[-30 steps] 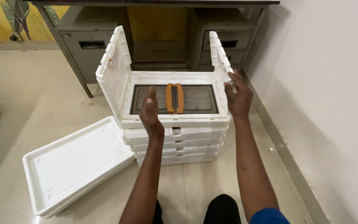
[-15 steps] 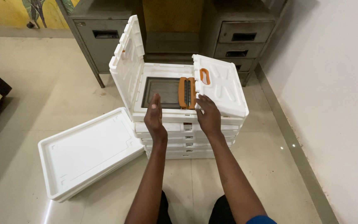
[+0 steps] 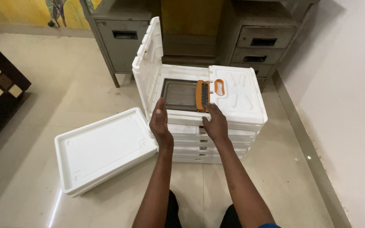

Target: The person assembles a white plastic crate by unfolding its sides, inserting a frame, and securing the lid. They then open the crate, remove the frame, and place it on a stack of lids before repeating the process with another crate.

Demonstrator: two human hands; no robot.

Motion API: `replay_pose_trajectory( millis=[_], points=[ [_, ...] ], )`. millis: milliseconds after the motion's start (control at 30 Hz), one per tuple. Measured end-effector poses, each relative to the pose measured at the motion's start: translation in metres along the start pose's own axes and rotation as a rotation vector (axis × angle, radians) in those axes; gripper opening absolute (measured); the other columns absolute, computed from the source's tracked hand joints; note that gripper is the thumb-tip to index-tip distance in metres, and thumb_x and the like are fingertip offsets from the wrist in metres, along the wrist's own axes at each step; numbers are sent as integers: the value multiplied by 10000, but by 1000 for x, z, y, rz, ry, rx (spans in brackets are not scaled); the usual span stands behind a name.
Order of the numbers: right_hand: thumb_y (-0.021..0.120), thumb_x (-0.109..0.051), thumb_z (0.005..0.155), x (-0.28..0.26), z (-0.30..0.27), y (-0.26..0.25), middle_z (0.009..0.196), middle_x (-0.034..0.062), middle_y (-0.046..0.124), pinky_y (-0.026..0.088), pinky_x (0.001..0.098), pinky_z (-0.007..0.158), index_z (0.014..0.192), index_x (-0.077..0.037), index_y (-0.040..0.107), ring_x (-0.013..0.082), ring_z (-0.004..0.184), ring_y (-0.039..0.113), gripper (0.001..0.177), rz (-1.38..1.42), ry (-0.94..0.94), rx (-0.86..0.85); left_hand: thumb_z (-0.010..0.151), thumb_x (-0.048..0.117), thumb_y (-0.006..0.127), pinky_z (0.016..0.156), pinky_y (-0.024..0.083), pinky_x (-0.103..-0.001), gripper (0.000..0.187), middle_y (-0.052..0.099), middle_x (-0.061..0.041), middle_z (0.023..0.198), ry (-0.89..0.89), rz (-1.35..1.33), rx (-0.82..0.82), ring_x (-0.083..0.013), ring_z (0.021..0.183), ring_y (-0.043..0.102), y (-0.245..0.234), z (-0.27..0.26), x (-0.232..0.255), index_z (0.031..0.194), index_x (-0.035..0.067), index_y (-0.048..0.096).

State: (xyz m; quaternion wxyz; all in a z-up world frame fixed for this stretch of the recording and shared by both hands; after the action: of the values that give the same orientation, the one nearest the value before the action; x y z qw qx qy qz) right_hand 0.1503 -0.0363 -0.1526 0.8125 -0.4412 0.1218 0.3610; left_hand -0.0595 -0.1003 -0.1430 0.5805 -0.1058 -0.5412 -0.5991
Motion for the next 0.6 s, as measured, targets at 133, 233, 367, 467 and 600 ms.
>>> replay_pose_trajectory(
  millis=[133, 233, 367, 467, 600],
  points=[
    [765, -173, 906, -57, 11, 8, 1380, 205, 643, 505, 399, 1097, 1331, 1, 637, 324, 1298, 627, 476, 266, 17, 80, 1068, 411, 429, 1265, 311, -466, 683, 462, -284, 1568, 109, -7, 47, -368, 1520, 396, -19, 5, 29, 1504, -115, 423],
    [767, -236, 940, -109, 23, 19, 1394, 206, 643, 515, 392, 1100, 1357, 1, 623, 307, 1310, 632, 502, 422, -41, 103, 1074, 431, 403, 1272, 295, -470, 702, 441, -280, 1584, 165, 5, 82, -370, 1530, 379, -38, 12, 52, 1520, -111, 400],
    [769, -272, 934, -160, 53, 50, 1346, 194, 672, 541, 375, 1105, 1353, 10, 617, 263, 1278, 659, 527, 755, 0, 76, 1071, 468, 375, 1268, 276, -477, 736, 433, -278, 1592, 194, 17, 111, -377, 1532, 374, -53, 26, 71, 1530, -107, 392],
    [805, -246, 908, -184, 76, 78, 1293, 188, 689, 544, 363, 1066, 1308, 32, 614, 245, 1232, 667, 524, 801, 17, 103, 1073, 478, 373, 1274, 268, -481, 741, 416, -275, 1601, 192, -11, 112, -375, 1542, 354, -63, 33, 77, 1528, -108, 384],
    [803, -233, 894, -195, 103, 108, 1192, 149, 725, 591, 313, 936, 1261, 18, 596, 187, 1087, 719, 491, 928, 89, 61, 1072, 476, 367, 1265, 282, -477, 739, 439, -276, 1587, 209, -5, 120, -367, 1534, 370, -69, 38, 82, 1523, -109, 398]
  ],
)
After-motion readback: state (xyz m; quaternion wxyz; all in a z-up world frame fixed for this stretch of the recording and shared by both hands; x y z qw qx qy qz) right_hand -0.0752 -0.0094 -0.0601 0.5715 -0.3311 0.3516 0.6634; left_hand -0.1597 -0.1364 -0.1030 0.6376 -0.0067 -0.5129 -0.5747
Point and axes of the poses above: each hand's wrist, its own z-axis towards the middle knuckle, its own y-axis out of the palm, x = y × z, the point moved 6 cm from there along z, towards the middle knuckle
